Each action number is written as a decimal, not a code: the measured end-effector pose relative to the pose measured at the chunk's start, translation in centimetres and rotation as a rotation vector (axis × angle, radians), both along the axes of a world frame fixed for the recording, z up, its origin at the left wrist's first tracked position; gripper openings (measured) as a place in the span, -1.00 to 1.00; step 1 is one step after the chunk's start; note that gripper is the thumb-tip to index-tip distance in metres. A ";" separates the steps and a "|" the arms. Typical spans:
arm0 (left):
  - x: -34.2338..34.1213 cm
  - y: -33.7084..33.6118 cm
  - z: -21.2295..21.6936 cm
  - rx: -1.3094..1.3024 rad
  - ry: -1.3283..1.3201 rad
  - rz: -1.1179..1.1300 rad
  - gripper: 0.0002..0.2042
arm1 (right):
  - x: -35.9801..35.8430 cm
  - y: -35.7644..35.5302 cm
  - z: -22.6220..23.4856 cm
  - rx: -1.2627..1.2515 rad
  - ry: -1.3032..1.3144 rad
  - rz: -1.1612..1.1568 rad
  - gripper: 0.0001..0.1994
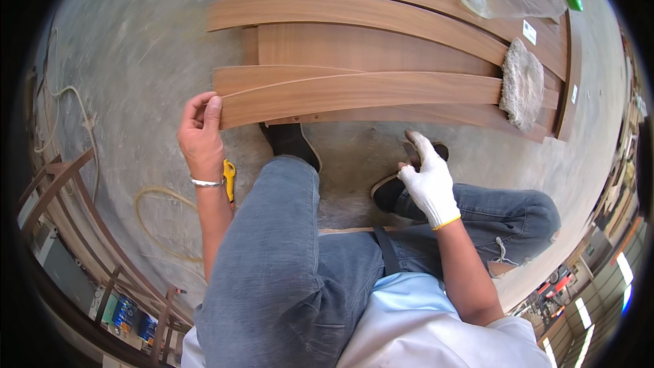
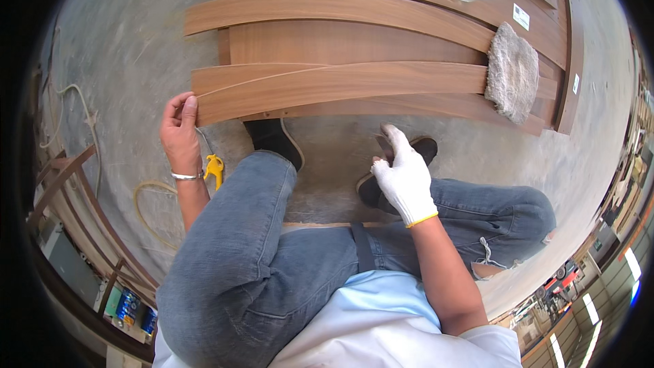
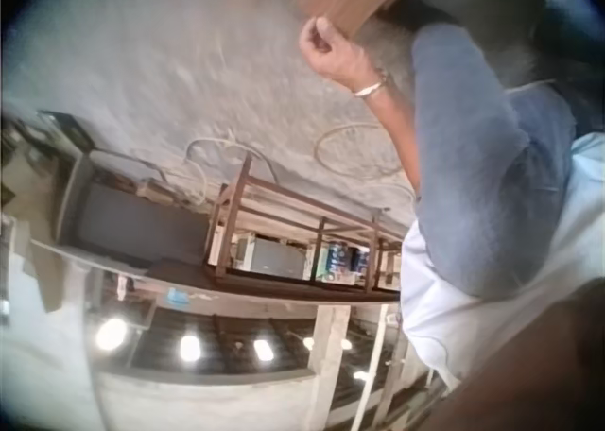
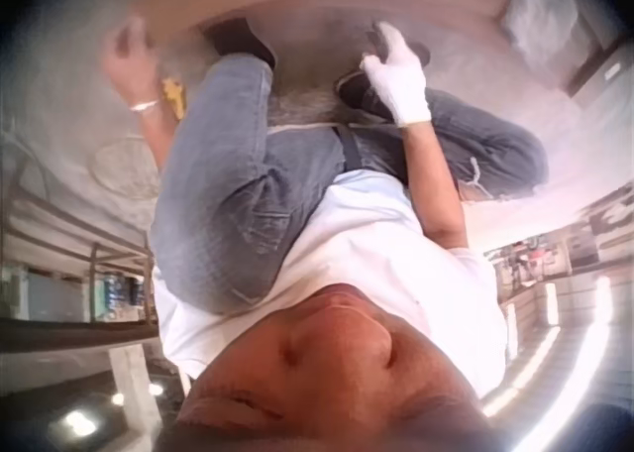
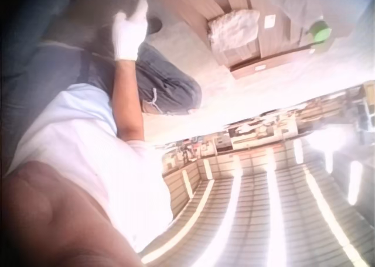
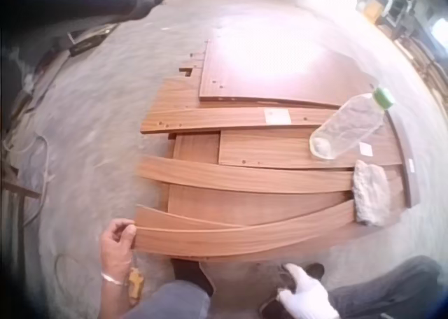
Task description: The person wipes wooden planks with a cloth, pours liquid from a bottle onto the cloth, and scrapes the edges of the planks with a utility knife. The person then stacks the cleaned planks.
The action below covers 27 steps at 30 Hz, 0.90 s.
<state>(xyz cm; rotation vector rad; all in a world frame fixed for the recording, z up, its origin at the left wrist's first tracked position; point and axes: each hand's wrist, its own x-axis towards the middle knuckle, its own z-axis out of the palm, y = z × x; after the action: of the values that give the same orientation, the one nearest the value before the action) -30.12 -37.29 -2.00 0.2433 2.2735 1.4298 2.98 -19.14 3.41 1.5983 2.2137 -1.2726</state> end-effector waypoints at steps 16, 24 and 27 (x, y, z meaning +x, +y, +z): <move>5.3 6.6 3.0 -0.283 0.892 -0.919 -0.49 | 0.5 7.2 -0.1 -0.198 0.438 -0.807 -0.78; 7.2 11.2 3.3 -0.229 0.891 -1.420 -0.27 | 0.6 7.2 -0.5 -0.230 0.476 -0.814 -0.85; 8.7 13.7 2.4 -0.146 0.971 -1.485 -0.25 | -0.1 7.0 -0.2 -0.209 0.444 -0.820 -0.84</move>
<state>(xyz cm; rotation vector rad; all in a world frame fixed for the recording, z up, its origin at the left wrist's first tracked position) -21.38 -23.58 0.40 2.3043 1.7034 0.2695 2.86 -12.13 3.22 2.4212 1.5109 -2.1431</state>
